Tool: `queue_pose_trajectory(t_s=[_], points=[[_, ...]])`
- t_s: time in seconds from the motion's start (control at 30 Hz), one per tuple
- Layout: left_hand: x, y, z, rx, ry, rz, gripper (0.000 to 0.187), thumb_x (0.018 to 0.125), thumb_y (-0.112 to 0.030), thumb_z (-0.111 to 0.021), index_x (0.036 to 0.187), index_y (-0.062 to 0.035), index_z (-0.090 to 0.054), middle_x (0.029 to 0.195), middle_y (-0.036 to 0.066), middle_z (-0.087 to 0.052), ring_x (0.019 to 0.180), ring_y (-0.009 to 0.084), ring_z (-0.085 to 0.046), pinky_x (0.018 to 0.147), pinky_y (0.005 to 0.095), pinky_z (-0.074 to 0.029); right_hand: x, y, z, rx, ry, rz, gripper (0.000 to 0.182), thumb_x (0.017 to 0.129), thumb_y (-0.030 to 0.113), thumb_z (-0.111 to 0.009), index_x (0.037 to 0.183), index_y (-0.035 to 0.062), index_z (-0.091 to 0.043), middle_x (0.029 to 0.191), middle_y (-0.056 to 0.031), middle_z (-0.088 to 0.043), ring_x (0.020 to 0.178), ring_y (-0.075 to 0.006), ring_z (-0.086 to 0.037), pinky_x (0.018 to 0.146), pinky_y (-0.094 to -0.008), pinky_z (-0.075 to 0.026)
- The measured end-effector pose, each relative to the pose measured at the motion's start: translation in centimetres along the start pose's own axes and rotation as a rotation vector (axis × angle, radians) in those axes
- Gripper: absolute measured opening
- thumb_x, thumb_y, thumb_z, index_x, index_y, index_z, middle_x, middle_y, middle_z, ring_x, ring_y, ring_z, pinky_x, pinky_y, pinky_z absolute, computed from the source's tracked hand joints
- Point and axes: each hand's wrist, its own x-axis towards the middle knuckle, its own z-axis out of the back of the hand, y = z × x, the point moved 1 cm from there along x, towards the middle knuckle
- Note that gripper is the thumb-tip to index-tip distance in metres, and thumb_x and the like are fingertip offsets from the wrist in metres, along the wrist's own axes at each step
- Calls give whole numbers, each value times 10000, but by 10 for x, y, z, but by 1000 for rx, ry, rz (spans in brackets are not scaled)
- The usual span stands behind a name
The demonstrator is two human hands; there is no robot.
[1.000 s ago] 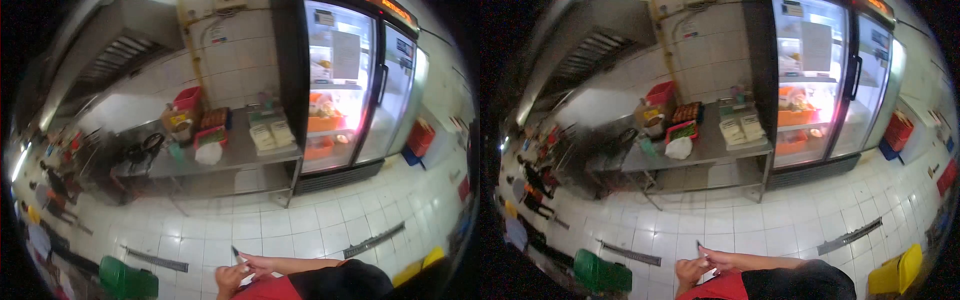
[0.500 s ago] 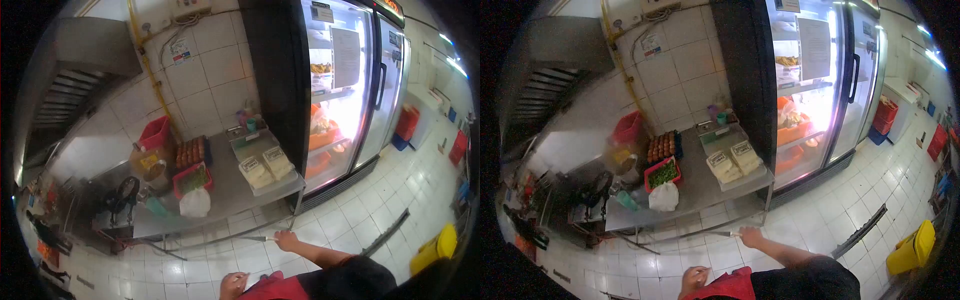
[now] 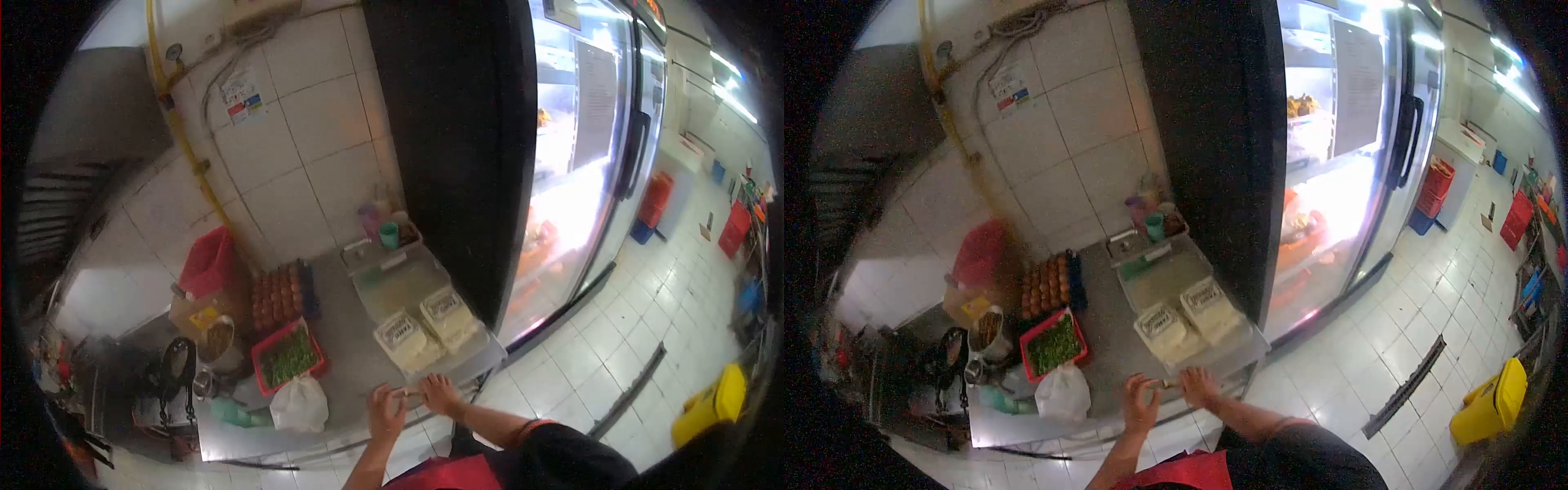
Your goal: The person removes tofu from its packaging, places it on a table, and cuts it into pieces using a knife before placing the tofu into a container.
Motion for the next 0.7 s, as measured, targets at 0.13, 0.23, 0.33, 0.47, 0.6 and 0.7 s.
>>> queue_pose_trajectory(t_s=[0.13, 0.23, 0.33, 0.47, 0.6, 0.7], points=[[42, 14, -63, 50, 62, 93, 339, 729, -242, -687, 1016, -128, -548, 1205, 167, -382, 1132, 346, -347, 909, 477, -309, -4, -3, 6, -27, -133, -39, 482, 833, 305, -481, 1244, 75, -376, 1228, -135, -355, 1116, -336, -361, 908, -515, -283], [63, 33, -88, 88, 74, 102, 324, 715, -231, -695, 985, -122, -554, 1220, 173, -346, 1148, 365, -302, 931, 488, -283, 4, -24, 26, 32, 124, 101, 464, 833, 312, -482, 1224, 70, -413, 1238, -144, -366, 1158, -325, -331, 928, -488, -273], [61, 55, -97, 122, 61, 46, 292, 718, -221, -692, 965, -134, -563, 1197, 153, -369, 1133, 352, -319, 928, 476, -288, 17, -44, 13, -29, -47, 332, 382, 814, 322, -519, 1128, 108, -494, 1122, -101, -464, 1060, -280, -431, 848, -445, -331], [59, 68, -96, 88, 1, -54, 226, 731, -192, -677, 930, -156, -574, 1144, 104, -420, 1048, 313, -409, 898, 448, -318, 21, -53, 23, 40, -89, 413, 374, 821, 329, -517, 1121, 107, -495, 1106, -100, -475, 1038, -281, -451, 830, -437, -344], [61, 69, -83, 66, 18, -72, 198, 748, -173, -659, 921, -137, -570, 1093, 90, -465, 988, 296, -449, 864, 425, -349, 19, -57, 45, 103, -108, 376, 406, 810, 333, -538, 1121, 78, -484, 1109, -116, -467, 1048, -302, -442, 850, -435, -342], [54, 77, -88, -128, 37, 70, 179, 786, -165, -621, 930, -81, -557, 1029, 114, -488, 974, 288, -456, 843, 412, -367, 40, -48, 75, 178, -283, 126, 400, 810, 318, -544, 1110, 61, -479, 1105, -127, -461, 1042, -321, -439, 863, -439, -340]])
